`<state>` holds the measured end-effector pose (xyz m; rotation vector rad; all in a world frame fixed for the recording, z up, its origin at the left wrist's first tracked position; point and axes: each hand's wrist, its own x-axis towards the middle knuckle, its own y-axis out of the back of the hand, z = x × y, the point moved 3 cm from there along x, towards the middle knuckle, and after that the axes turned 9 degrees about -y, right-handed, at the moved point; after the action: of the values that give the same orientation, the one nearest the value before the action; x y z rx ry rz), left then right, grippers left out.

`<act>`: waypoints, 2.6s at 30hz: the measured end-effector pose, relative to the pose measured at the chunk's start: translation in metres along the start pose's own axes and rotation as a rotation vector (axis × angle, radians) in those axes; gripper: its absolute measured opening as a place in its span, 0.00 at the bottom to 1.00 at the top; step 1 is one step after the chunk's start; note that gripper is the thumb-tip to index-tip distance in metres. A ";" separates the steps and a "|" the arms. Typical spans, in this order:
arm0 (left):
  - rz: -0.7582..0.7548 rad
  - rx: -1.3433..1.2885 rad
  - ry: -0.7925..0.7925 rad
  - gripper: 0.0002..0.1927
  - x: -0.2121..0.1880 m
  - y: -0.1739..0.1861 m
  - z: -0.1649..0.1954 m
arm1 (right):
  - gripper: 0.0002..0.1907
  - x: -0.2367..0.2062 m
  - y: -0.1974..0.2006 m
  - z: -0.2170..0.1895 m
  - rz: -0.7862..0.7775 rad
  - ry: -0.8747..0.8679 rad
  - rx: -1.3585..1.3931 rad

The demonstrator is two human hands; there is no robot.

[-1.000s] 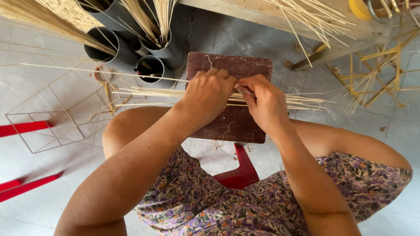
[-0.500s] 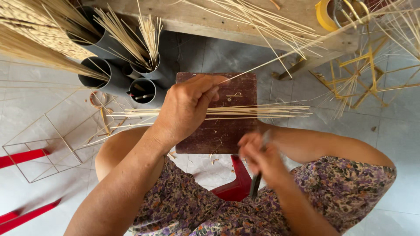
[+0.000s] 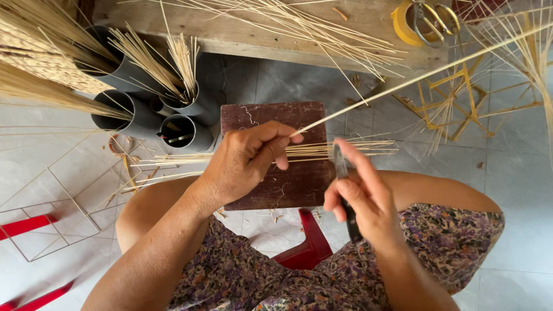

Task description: The person sits on a low stool and uses a small knife to split and trim thin bamboo sticks one at a time, holding each stick across a wooden board on their lap and drawing the blade along it to shave it into thinner pieces, placing finished sticks with a growing pile of processed sticks.

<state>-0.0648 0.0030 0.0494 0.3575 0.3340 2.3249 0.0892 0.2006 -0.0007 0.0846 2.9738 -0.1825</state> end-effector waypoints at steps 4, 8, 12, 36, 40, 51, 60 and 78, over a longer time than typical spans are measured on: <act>-0.147 -0.116 0.126 0.11 -0.005 -0.004 0.001 | 0.28 0.029 -0.016 -0.029 0.015 -0.042 0.014; -0.105 -0.096 0.064 0.09 -0.004 -0.005 0.005 | 0.23 0.043 -0.027 -0.020 0.019 -0.049 0.086; -0.034 0.025 -0.093 0.08 -0.002 -0.012 0.008 | 0.21 0.040 -0.026 -0.004 0.013 -0.080 0.137; -0.006 0.187 0.141 0.06 -0.024 0.040 -0.002 | 0.18 0.002 0.125 0.000 0.410 0.248 0.667; 0.039 0.207 0.154 0.06 -0.023 0.041 -0.001 | 0.20 -0.001 0.099 -0.015 0.274 0.347 0.530; -0.080 0.181 0.167 0.06 -0.018 0.026 -0.001 | 0.27 0.028 0.006 -0.005 0.114 0.047 0.256; -0.093 0.145 0.113 0.05 -0.015 0.015 -0.005 | 0.26 0.023 0.021 0.002 0.156 0.003 0.397; -0.063 0.140 0.148 0.05 -0.025 0.032 -0.003 | 0.21 0.011 0.085 0.010 0.267 0.151 0.517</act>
<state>-0.0697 -0.0377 0.0535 0.2396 0.5741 2.2766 0.0853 0.2837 -0.0221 0.5732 2.9350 -0.9371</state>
